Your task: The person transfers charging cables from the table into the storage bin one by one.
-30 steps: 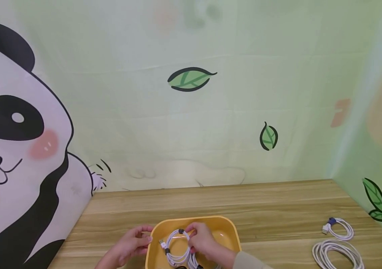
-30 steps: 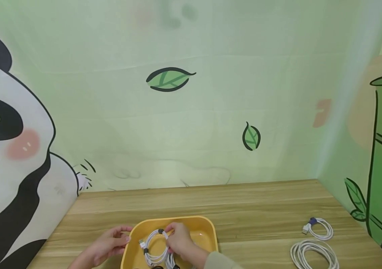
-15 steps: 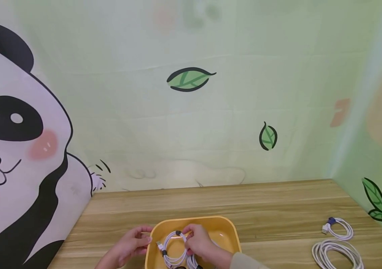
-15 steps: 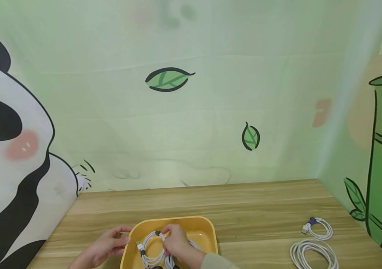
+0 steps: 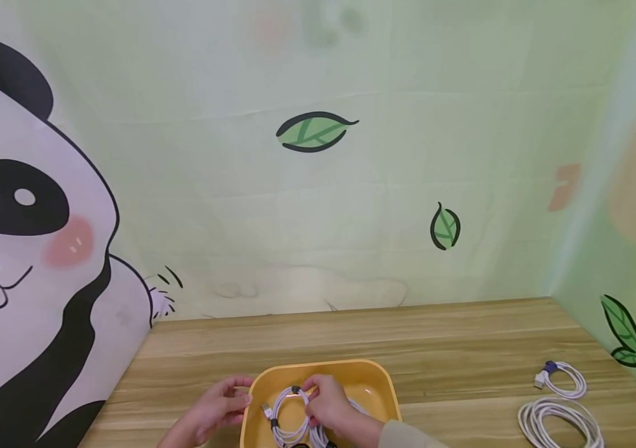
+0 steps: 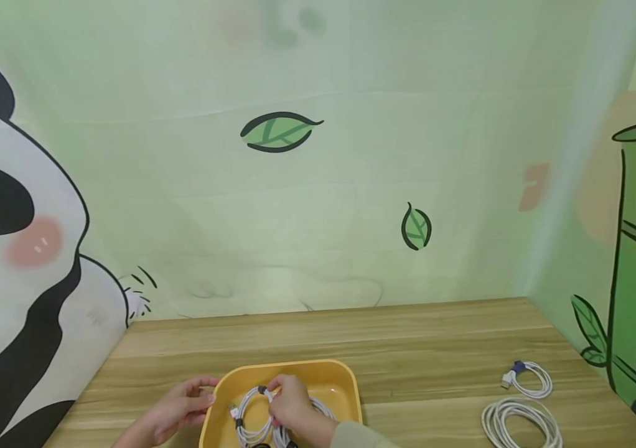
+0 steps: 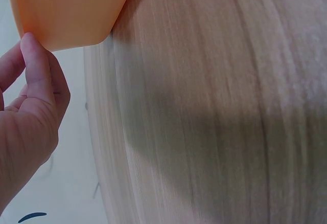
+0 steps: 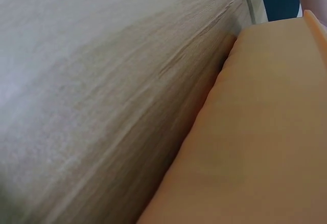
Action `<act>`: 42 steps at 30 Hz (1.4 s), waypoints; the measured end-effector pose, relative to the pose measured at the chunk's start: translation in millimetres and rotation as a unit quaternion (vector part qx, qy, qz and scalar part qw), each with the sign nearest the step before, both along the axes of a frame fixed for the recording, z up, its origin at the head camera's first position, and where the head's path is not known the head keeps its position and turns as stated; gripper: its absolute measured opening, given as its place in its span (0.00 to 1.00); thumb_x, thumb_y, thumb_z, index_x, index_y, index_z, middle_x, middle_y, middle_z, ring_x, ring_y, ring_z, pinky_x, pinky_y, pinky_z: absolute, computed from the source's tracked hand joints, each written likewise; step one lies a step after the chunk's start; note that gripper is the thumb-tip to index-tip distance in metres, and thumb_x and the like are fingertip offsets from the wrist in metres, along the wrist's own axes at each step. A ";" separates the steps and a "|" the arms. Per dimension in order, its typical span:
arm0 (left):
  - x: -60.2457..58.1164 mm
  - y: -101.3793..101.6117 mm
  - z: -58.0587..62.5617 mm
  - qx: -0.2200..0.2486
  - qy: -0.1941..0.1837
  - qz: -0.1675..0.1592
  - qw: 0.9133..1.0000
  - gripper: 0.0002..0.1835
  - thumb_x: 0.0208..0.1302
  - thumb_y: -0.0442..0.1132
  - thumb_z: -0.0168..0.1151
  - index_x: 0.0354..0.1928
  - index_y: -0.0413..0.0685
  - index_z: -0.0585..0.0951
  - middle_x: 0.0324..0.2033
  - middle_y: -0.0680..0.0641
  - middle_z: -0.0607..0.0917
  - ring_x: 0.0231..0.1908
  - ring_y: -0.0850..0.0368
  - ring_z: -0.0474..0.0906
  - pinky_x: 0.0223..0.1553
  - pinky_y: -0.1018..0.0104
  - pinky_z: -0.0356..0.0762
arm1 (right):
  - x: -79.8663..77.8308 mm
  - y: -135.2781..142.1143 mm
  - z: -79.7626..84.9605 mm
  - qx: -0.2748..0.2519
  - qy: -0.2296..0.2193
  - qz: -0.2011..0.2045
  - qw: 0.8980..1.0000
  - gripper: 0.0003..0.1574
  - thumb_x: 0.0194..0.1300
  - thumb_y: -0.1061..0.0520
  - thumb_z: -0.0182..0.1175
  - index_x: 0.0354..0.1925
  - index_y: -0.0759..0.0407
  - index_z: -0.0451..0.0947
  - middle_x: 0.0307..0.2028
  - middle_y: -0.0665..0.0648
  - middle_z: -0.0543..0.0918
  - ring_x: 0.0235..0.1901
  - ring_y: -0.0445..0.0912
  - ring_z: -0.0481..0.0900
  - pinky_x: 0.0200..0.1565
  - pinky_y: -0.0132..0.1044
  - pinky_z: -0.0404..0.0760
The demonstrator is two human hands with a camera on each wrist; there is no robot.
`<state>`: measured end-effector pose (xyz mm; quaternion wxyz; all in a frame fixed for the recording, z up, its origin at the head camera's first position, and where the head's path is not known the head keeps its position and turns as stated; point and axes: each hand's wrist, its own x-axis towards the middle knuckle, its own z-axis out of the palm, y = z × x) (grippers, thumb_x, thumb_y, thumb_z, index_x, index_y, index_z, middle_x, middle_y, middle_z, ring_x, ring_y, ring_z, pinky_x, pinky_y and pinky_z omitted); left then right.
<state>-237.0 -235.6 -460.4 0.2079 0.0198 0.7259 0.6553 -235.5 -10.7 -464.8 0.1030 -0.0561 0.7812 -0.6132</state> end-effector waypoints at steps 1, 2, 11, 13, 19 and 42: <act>-0.1 -0.1 -0.1 0.000 0.000 0.000 1.000 0.24 0.59 0.35 0.55 0.54 0.32 0.62 0.35 0.49 0.75 0.31 0.62 0.74 0.31 0.73 0.76 | 0.4 -0.2 0.3 0.005 0.002 -0.001 1.000 0.22 0.37 0.81 0.51 0.34 0.67 0.73 0.19 0.54 0.69 0.11 0.40 0.66 0.12 0.28 0.71; -0.3 0.0 -0.1 0.000 -0.001 0.001 1.000 0.24 0.59 0.35 0.55 0.54 0.32 0.63 0.35 0.49 0.75 0.31 0.62 0.74 0.31 0.73 0.76 | 0.8 -0.5 0.6 0.009 0.003 -0.001 1.000 0.22 0.37 0.81 0.51 0.34 0.67 0.73 0.19 0.54 0.68 0.11 0.40 0.66 0.12 0.28 0.71; 0.1 -0.6 0.0 0.002 -0.001 0.000 1.000 0.24 0.57 0.36 0.57 0.54 0.33 0.63 0.34 0.49 0.75 0.30 0.62 0.74 0.30 0.73 0.75 | 3.8 0.4 3.7 0.026 0.021 0.009 0.999 0.20 0.37 0.81 0.51 0.32 0.68 0.73 0.18 0.53 0.68 0.11 0.39 0.66 0.14 0.28 0.72; 0.1 -0.3 0.4 0.002 -0.003 0.001 1.000 0.25 0.57 0.36 0.57 0.54 0.33 0.63 0.34 0.49 0.75 0.30 0.62 0.74 0.30 0.73 0.75 | 3.9 0.5 3.4 0.028 0.029 0.014 0.999 0.20 0.36 0.81 0.52 0.32 0.68 0.73 0.18 0.53 0.68 0.11 0.39 0.66 0.13 0.29 0.72; 0.7 0.1 0.6 0.001 -0.003 0.001 1.000 0.26 0.57 0.37 0.57 0.54 0.32 0.63 0.34 0.49 0.75 0.30 0.62 0.74 0.30 0.73 0.76 | 2.1 0.9 0.7 0.051 0.045 0.032 0.997 0.19 0.36 0.80 0.53 0.31 0.69 0.73 0.18 0.53 0.67 0.11 0.40 0.66 0.13 0.28 0.72; 1.5 0.2 2.4 0.003 0.001 -0.005 1.000 0.25 0.59 0.35 0.55 0.55 0.31 0.61 0.33 0.50 0.75 0.30 0.63 0.74 0.28 0.75 0.76 | -0.6 11.2 9.5 0.068 0.009 0.085 0.994 0.17 0.45 0.71 0.55 0.38 0.70 0.76 0.21 0.53 0.74 0.14 0.38 0.65 0.12 0.23 0.62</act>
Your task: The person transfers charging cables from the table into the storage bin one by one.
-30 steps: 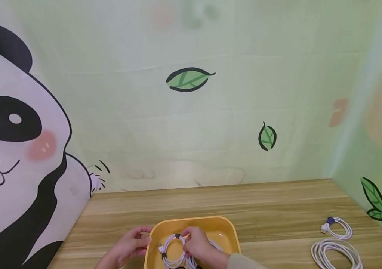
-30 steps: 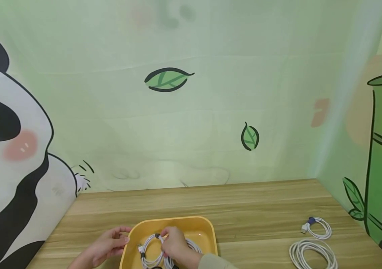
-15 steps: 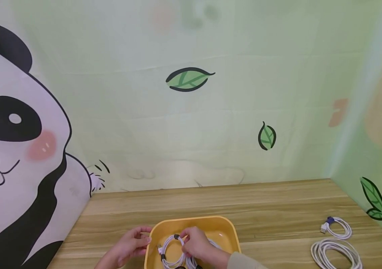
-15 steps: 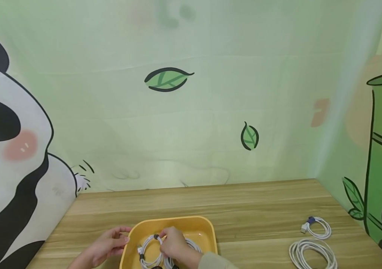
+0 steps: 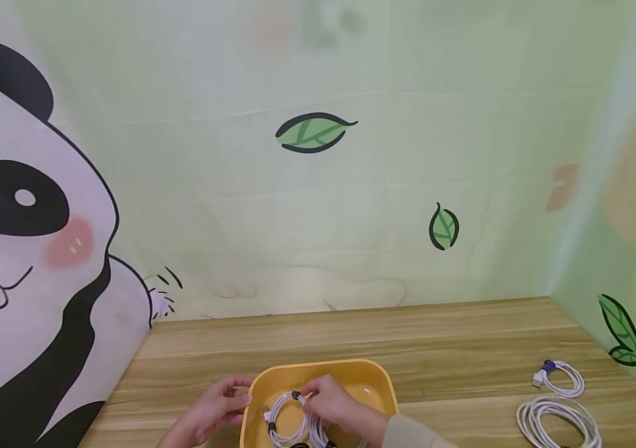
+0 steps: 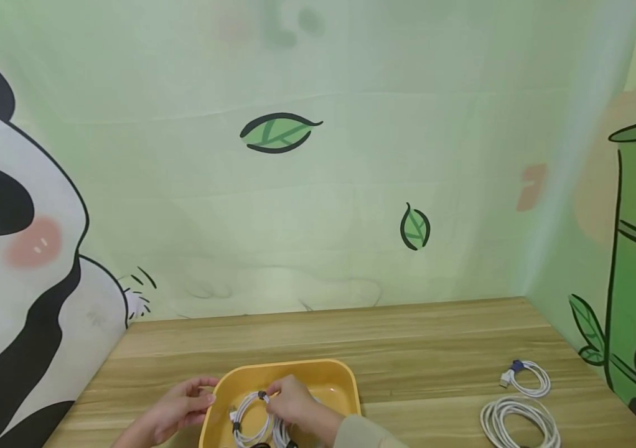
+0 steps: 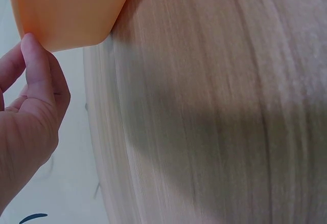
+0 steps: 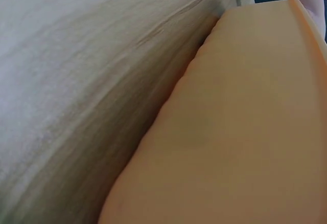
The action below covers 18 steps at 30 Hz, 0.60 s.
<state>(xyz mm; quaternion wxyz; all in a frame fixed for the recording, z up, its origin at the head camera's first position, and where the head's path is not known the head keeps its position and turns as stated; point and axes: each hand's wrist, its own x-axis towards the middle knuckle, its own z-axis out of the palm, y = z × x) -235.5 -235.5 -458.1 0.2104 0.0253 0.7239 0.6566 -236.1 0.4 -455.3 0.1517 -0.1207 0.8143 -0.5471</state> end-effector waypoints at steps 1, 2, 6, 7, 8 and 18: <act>0.0 0.2 0.1 -0.001 0.000 -0.001 1.000 0.25 0.59 0.35 0.55 0.55 0.31 0.61 0.33 0.50 0.75 0.30 0.64 0.74 0.28 0.75 0.76 | -0.2 0.4 -0.1 -0.002 -0.002 0.001 1.000 0.16 0.46 0.70 0.55 0.38 0.70 0.76 0.21 0.52 0.74 0.14 0.38 0.65 0.12 0.23 0.62; 0.2 0.3 0.4 -0.002 0.001 0.000 1.000 0.25 0.59 0.35 0.55 0.55 0.30 0.61 0.33 0.50 0.75 0.30 0.64 0.74 0.28 0.75 0.76 | -0.4 0.8 0.0 -0.004 -0.005 0.002 1.000 0.16 0.47 0.70 0.55 0.39 0.70 0.76 0.21 0.52 0.75 0.14 0.38 0.65 0.12 0.23 0.62; 0.2 0.6 0.7 -0.006 -0.001 0.001 1.000 0.25 0.59 0.35 0.55 0.55 0.31 0.61 0.33 0.49 0.75 0.30 0.63 0.74 0.29 0.74 0.76 | -0.1 2.7 2.0 -0.010 -0.011 0.004 1.000 0.15 0.48 0.69 0.55 0.39 0.70 0.75 0.21 0.52 0.75 0.13 0.38 0.64 0.11 0.23 0.62; 0.1 0.6 0.7 -0.007 -0.002 0.002 1.000 0.25 0.59 0.35 0.55 0.55 0.31 0.61 0.33 0.49 0.74 0.30 0.63 0.74 0.29 0.74 0.76 | 0.0 3.1 2.8 -0.013 -0.014 0.004 1.000 0.15 0.49 0.68 0.55 0.39 0.70 0.75 0.21 0.53 0.74 0.13 0.38 0.64 0.12 0.23 0.62; 0.0 0.5 0.5 -0.007 -0.002 0.002 1.000 0.25 0.59 0.35 0.55 0.55 0.31 0.61 0.34 0.49 0.74 0.30 0.63 0.74 0.29 0.74 0.76 | 0.2 3.5 3.8 -0.016 -0.018 0.003 1.000 0.15 0.49 0.68 0.55 0.39 0.70 0.75 0.21 0.53 0.74 0.13 0.38 0.64 0.12 0.23 0.62; 0.3 0.5 0.3 -0.009 0.003 0.006 1.000 0.25 0.58 0.35 0.55 0.55 0.31 0.62 0.34 0.49 0.74 0.30 0.63 0.74 0.29 0.74 0.76 | 0.2 9.7 9.0 -0.036 -0.019 -0.003 0.999 0.16 0.49 0.69 0.52 0.40 0.71 0.74 0.22 0.53 0.73 0.15 0.39 0.66 0.15 0.26 0.68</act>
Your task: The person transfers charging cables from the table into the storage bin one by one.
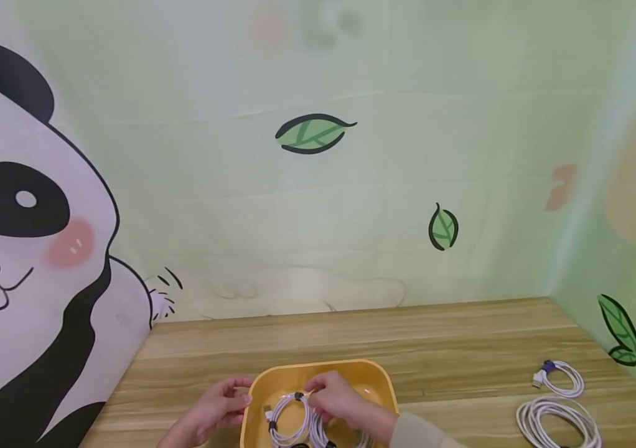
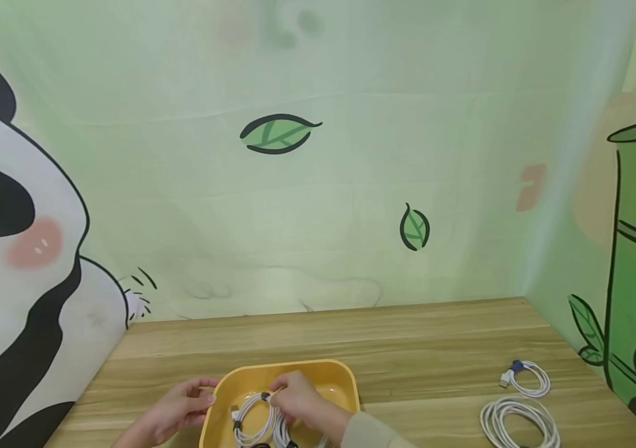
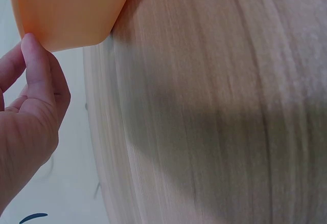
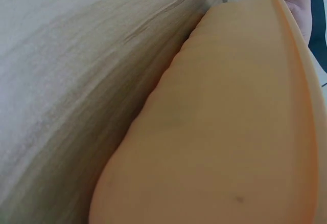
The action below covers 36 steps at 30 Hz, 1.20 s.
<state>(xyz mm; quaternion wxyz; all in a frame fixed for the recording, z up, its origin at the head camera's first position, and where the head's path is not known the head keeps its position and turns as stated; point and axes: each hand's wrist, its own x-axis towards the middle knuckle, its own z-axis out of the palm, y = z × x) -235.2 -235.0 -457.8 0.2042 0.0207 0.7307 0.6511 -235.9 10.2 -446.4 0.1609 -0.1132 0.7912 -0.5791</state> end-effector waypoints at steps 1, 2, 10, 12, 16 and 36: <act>0.0 0.1 -0.4 0.000 0.000 0.001 1.000 0.25 0.58 0.35 0.56 0.54 0.31 0.62 0.33 0.49 0.74 0.30 0.62 0.74 0.30 0.73 0.76 | -0.1 1.3 1.0 -0.003 -0.002 0.000 1.000 0.16 0.49 0.69 0.52 0.40 0.71 0.74 0.22 0.53 0.73 0.16 0.39 0.66 0.15 0.26 0.68; 0.0 0.2 -0.7 0.000 -0.001 0.002 1.000 0.24 0.58 0.35 0.56 0.54 0.31 0.62 0.33 0.49 0.74 0.30 0.62 0.74 0.30 0.73 0.76 | -0.1 2.6 2.3 -0.004 -0.004 0.001 1.000 0.16 0.50 0.69 0.52 0.40 0.71 0.74 0.23 0.54 0.74 0.16 0.39 0.66 0.15 0.26 0.68; 0.0 0.3 -2.5 0.002 0.003 0.003 1.000 0.22 0.58 0.34 0.55 0.53 0.32 0.64 0.32 0.49 0.75 0.29 0.62 0.74 0.29 0.73 0.75 | -4.8 17.1 13.3 -0.022 -0.033 -0.001 0.999 0.17 0.52 0.68 0.52 0.43 0.72 0.72 0.29 0.55 0.75 0.20 0.41 0.69 0.19 0.26 0.72; -0.1 0.5 -2.3 0.003 0.003 0.003 1.000 0.22 0.58 0.34 0.55 0.53 0.32 0.64 0.32 0.50 0.75 0.29 0.63 0.74 0.29 0.74 0.75 | -6.9 20.9 15.2 -0.024 -0.041 -0.003 0.999 0.17 0.53 0.68 0.52 0.44 0.72 0.71 0.30 0.55 0.74 0.21 0.41 0.70 0.20 0.27 0.73; -0.1 0.7 -1.2 0.008 0.003 0.000 1.000 0.22 0.59 0.33 0.53 0.53 0.31 0.63 0.31 0.50 0.75 0.29 0.63 0.74 0.29 0.74 0.75 | -10.1 28.2 18.9 -0.028 -0.051 -0.005 0.998 0.18 0.54 0.67 0.52 0.46 0.72 0.70 0.33 0.58 0.75 0.25 0.43 0.71 0.23 0.29 0.75; -0.8 1.3 0.0 0.004 -0.010 0.006 1.000 0.23 0.58 0.34 0.55 0.54 0.32 0.63 0.33 0.49 0.75 0.30 0.63 0.75 0.29 0.74 0.76 | -21.7 58.1 27.9 -0.055 -0.051 -0.012 0.997 0.20 0.55 0.64 0.52 0.47 0.72 0.68 0.35 0.59 0.75 0.25 0.43 0.70 0.23 0.29 0.74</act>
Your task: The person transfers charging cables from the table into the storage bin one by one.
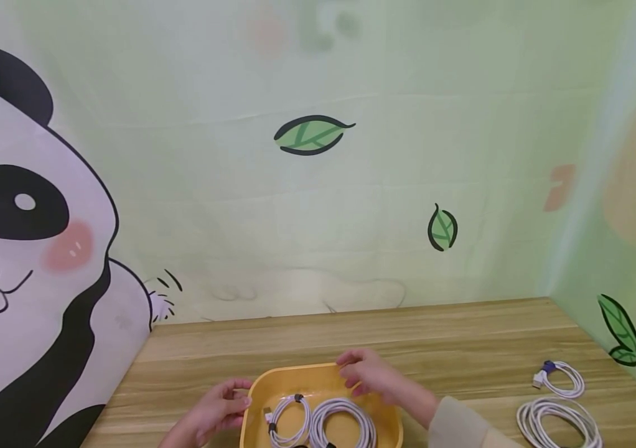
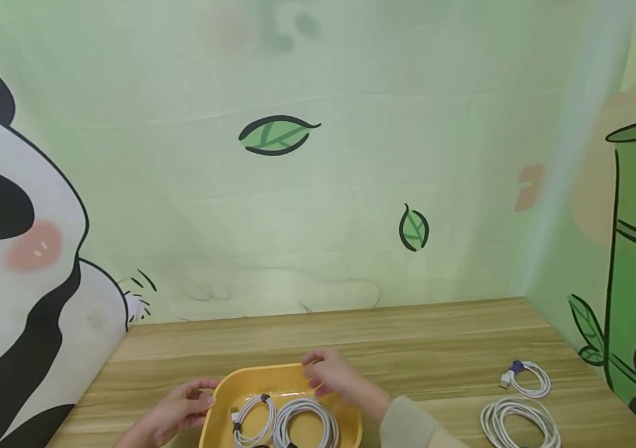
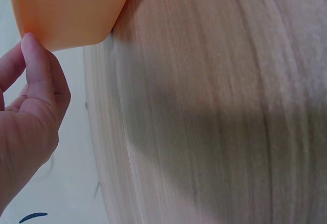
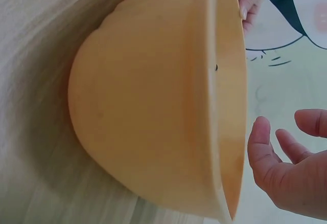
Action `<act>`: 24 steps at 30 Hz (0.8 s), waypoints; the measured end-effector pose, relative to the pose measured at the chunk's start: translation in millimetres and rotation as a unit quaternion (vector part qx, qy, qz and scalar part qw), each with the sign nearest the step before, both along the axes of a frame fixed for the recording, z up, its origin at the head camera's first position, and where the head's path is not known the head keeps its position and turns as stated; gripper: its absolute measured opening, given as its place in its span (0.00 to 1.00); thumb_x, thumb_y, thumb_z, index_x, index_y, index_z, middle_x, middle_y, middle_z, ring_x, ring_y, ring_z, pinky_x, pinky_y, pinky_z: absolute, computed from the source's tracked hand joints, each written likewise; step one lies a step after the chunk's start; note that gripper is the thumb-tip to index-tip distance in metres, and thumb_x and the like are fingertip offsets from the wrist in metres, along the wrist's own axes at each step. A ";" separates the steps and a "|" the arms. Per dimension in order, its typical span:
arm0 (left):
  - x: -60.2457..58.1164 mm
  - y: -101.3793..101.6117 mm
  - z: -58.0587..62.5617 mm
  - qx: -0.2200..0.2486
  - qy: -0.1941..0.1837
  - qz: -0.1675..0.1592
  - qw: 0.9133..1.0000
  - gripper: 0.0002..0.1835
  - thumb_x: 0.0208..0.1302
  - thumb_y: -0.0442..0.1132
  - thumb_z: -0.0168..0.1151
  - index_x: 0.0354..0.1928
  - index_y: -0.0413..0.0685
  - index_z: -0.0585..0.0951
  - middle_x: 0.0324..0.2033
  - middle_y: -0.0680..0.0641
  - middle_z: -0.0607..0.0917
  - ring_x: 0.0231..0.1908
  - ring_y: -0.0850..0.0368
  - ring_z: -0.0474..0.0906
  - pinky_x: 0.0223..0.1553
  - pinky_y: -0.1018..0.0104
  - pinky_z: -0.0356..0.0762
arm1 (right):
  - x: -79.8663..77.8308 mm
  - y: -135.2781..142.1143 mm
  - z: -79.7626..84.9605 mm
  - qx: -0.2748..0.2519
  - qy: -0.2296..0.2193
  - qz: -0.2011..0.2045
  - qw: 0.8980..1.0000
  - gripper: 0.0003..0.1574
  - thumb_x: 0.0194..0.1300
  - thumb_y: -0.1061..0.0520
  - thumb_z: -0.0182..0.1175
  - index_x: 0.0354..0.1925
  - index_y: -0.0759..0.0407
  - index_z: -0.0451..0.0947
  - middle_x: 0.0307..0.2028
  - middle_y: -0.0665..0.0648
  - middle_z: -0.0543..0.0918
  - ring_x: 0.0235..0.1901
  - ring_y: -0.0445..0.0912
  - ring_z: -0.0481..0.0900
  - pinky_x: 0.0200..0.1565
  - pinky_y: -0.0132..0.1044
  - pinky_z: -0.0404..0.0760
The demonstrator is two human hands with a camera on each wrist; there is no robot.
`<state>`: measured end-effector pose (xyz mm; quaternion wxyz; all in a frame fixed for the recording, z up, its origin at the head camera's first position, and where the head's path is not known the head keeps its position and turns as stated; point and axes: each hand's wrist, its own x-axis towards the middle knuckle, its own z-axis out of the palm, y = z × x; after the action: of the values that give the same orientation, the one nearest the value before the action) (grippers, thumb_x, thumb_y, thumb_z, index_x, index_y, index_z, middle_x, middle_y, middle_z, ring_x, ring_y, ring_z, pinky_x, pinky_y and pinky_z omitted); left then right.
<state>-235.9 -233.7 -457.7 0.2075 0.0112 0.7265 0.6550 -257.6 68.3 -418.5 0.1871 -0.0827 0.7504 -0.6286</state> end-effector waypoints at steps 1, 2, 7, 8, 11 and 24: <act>0.1 0.1 0.2 0.000 -0.001 0.000 1.000 0.23 0.58 0.34 0.55 0.54 0.32 0.63 0.33 0.49 0.75 0.30 0.63 0.75 0.29 0.74 0.76 | -0.7 1.8 0.3 -0.002 0.000 -0.002 1.000 0.20 0.55 0.64 0.52 0.47 0.72 0.68 0.35 0.59 0.75 0.25 0.43 0.70 0.23 0.29 0.74; 0.1 0.1 0.2 -0.001 -0.001 0.001 1.000 0.23 0.58 0.34 0.55 0.54 0.32 0.63 0.33 0.49 0.75 0.30 0.63 0.75 0.29 0.74 0.76 | -1.4 3.8 0.5 -0.003 0.000 -0.005 1.000 0.20 0.55 0.64 0.52 0.47 0.72 0.68 0.34 0.58 0.75 0.25 0.43 0.70 0.23 0.29 0.74; -0.2 0.1 -0.3 -0.003 -0.003 0.002 1.000 0.23 0.59 0.34 0.55 0.54 0.32 0.63 0.33 0.49 0.75 0.30 0.63 0.75 0.29 0.74 0.76 | -4.6 13.2 3.6 -0.006 0.004 -0.012 1.000 0.20 0.55 0.64 0.52 0.46 0.73 0.68 0.34 0.58 0.75 0.23 0.42 0.70 0.23 0.29 0.74; -0.3 0.1 -0.4 -0.003 -0.002 0.001 1.000 0.23 0.59 0.34 0.55 0.54 0.32 0.63 0.33 0.49 0.75 0.30 0.63 0.75 0.29 0.74 0.76 | -5.0 15.2 4.4 -0.006 0.005 -0.013 1.000 0.19 0.55 0.64 0.52 0.46 0.72 0.69 0.34 0.58 0.75 0.23 0.42 0.70 0.22 0.29 0.74; -0.3 -0.1 -0.8 -0.002 0.000 -0.001 1.000 0.23 0.59 0.34 0.54 0.54 0.32 0.63 0.34 0.48 0.75 0.30 0.62 0.75 0.29 0.74 0.76 | -6.1 20.9 6.2 -0.004 0.008 -0.020 1.000 0.18 0.55 0.64 0.52 0.45 0.71 0.69 0.35 0.59 0.76 0.24 0.42 0.71 0.23 0.29 0.74; -0.3 0.3 -1.4 -0.005 0.009 -0.003 1.000 0.23 0.59 0.33 0.54 0.54 0.30 0.62 0.32 0.49 0.74 0.30 0.63 0.75 0.29 0.73 0.76 | -13.4 47.6 6.1 -0.001 0.019 -0.033 0.999 0.18 0.53 0.64 0.53 0.45 0.70 0.69 0.33 0.58 0.75 0.24 0.42 0.71 0.24 0.30 0.74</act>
<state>-236.3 -233.4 -459.1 0.2026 0.0179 0.7315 0.6508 -271.0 115.9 -412.3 0.1517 -0.0703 0.7555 -0.6334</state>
